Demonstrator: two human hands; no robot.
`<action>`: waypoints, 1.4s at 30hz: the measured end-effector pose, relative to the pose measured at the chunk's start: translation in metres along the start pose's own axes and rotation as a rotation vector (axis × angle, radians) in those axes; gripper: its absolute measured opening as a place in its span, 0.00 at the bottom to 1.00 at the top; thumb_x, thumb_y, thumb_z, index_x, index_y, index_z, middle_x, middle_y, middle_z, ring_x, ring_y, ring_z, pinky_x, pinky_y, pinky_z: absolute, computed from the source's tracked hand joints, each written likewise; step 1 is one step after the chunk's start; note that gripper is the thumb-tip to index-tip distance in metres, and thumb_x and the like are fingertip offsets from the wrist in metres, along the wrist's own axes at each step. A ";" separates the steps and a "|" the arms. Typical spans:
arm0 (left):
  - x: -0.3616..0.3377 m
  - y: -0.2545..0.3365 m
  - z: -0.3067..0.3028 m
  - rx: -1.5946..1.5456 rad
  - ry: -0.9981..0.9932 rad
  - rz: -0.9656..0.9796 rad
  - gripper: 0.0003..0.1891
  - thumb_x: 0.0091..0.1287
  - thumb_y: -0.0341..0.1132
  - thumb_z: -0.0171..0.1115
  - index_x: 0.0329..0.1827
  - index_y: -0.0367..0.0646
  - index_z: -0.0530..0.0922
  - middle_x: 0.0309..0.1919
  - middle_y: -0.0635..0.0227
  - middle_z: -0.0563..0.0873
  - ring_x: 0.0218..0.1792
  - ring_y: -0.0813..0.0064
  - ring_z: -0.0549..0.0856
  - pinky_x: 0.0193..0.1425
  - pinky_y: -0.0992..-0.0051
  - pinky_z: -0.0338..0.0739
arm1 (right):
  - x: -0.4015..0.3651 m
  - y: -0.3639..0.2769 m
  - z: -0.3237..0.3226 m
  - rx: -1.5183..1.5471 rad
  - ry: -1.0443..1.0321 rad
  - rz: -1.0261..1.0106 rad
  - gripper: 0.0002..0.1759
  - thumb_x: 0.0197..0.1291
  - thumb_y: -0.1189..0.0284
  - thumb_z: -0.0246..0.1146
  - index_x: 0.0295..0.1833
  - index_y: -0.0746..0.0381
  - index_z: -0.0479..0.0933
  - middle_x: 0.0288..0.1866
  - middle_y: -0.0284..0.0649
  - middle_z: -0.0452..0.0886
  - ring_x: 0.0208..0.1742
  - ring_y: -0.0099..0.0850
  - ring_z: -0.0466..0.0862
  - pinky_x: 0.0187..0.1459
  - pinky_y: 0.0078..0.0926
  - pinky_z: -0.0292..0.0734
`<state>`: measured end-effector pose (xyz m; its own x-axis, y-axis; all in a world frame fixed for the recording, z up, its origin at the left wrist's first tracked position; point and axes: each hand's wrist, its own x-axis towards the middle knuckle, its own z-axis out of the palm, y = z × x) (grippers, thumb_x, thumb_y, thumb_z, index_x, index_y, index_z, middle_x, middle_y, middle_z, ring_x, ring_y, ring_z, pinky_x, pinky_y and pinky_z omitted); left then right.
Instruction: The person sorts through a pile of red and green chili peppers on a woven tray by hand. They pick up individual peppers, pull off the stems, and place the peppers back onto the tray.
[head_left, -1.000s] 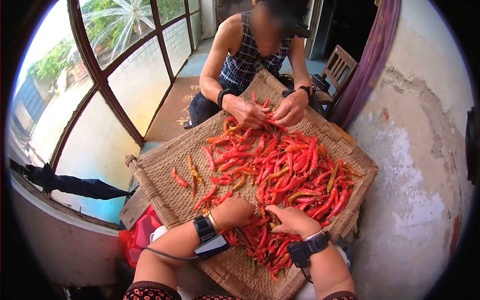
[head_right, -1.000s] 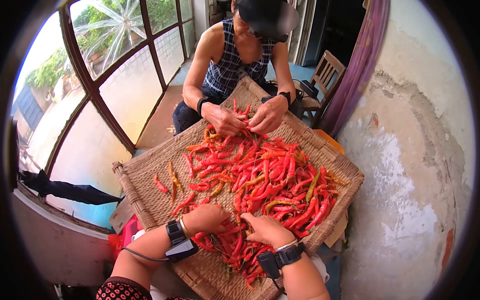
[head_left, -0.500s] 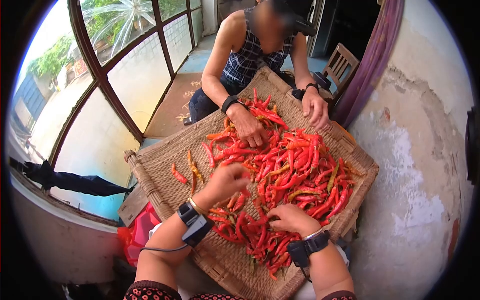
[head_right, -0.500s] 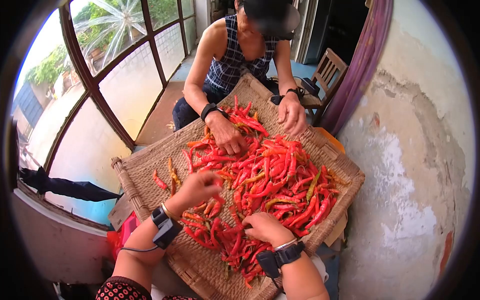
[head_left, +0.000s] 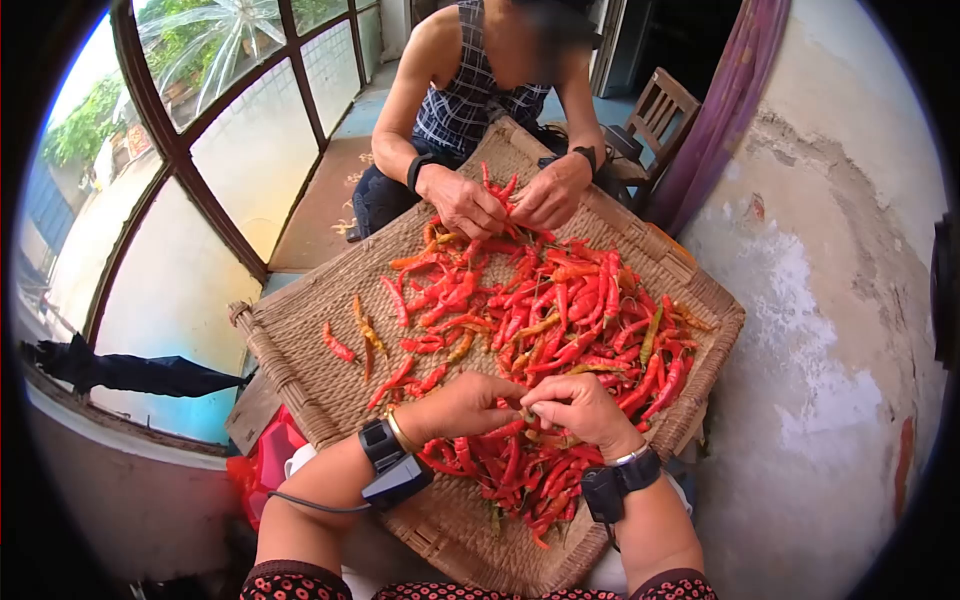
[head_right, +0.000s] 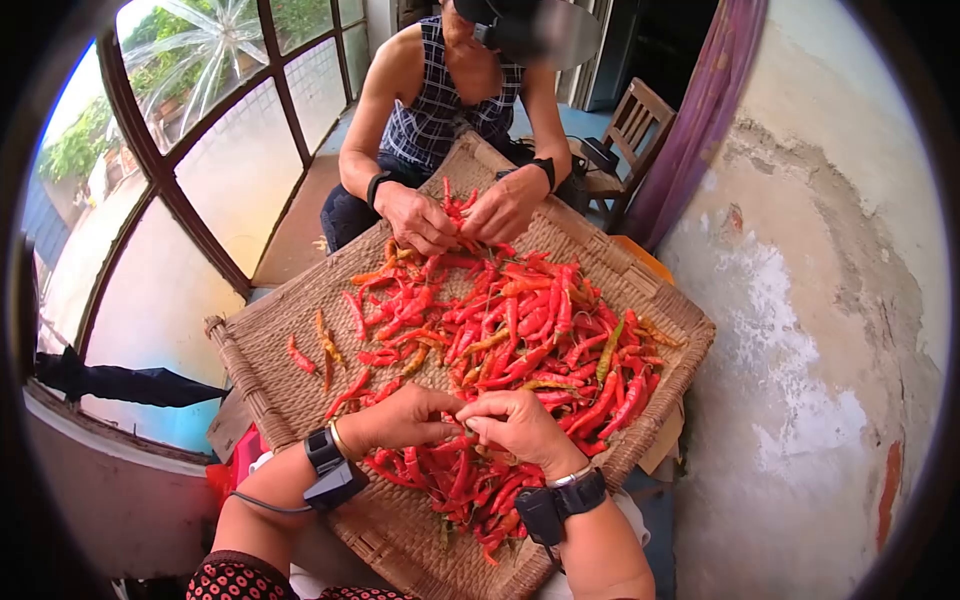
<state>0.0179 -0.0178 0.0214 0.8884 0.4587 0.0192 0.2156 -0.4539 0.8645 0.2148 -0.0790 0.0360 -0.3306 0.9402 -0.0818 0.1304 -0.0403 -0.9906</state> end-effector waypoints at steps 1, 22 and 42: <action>0.000 0.000 0.003 -0.086 0.029 0.014 0.19 0.58 0.30 0.62 0.53 0.41 0.73 0.35 0.61 0.82 0.36 0.71 0.81 0.40 0.73 0.75 | 0.001 -0.001 -0.001 0.063 0.010 -0.027 0.08 0.55 0.79 0.60 0.40 0.67 0.80 0.33 0.35 0.81 0.28 0.17 0.78 0.32 0.15 0.73; -0.002 -0.007 -0.024 -1.028 0.580 -0.231 0.06 0.67 0.34 0.56 0.42 0.43 0.76 0.27 0.74 0.80 0.24 0.83 0.79 0.29 0.82 0.76 | 0.007 0.007 0.014 -0.114 0.057 0.239 0.11 0.58 0.75 0.58 0.46 0.66 0.76 0.29 0.30 0.78 0.26 0.16 0.76 0.27 0.16 0.73; -0.022 0.001 -0.004 0.684 -0.400 -0.327 0.13 0.56 0.45 0.59 0.42 0.53 0.81 0.26 0.59 0.82 0.32 0.58 0.82 0.36 0.61 0.75 | 0.002 0.023 0.003 -0.901 -0.337 0.212 0.15 0.49 0.65 0.62 0.42 0.58 0.80 0.33 0.47 0.78 0.39 0.43 0.79 0.41 0.36 0.72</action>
<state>-0.0028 -0.0248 0.0240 0.7873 0.4012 -0.4681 0.5688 -0.7656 0.3005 0.2142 -0.0793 0.0126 -0.4495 0.7918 -0.4135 0.8348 0.2076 -0.5099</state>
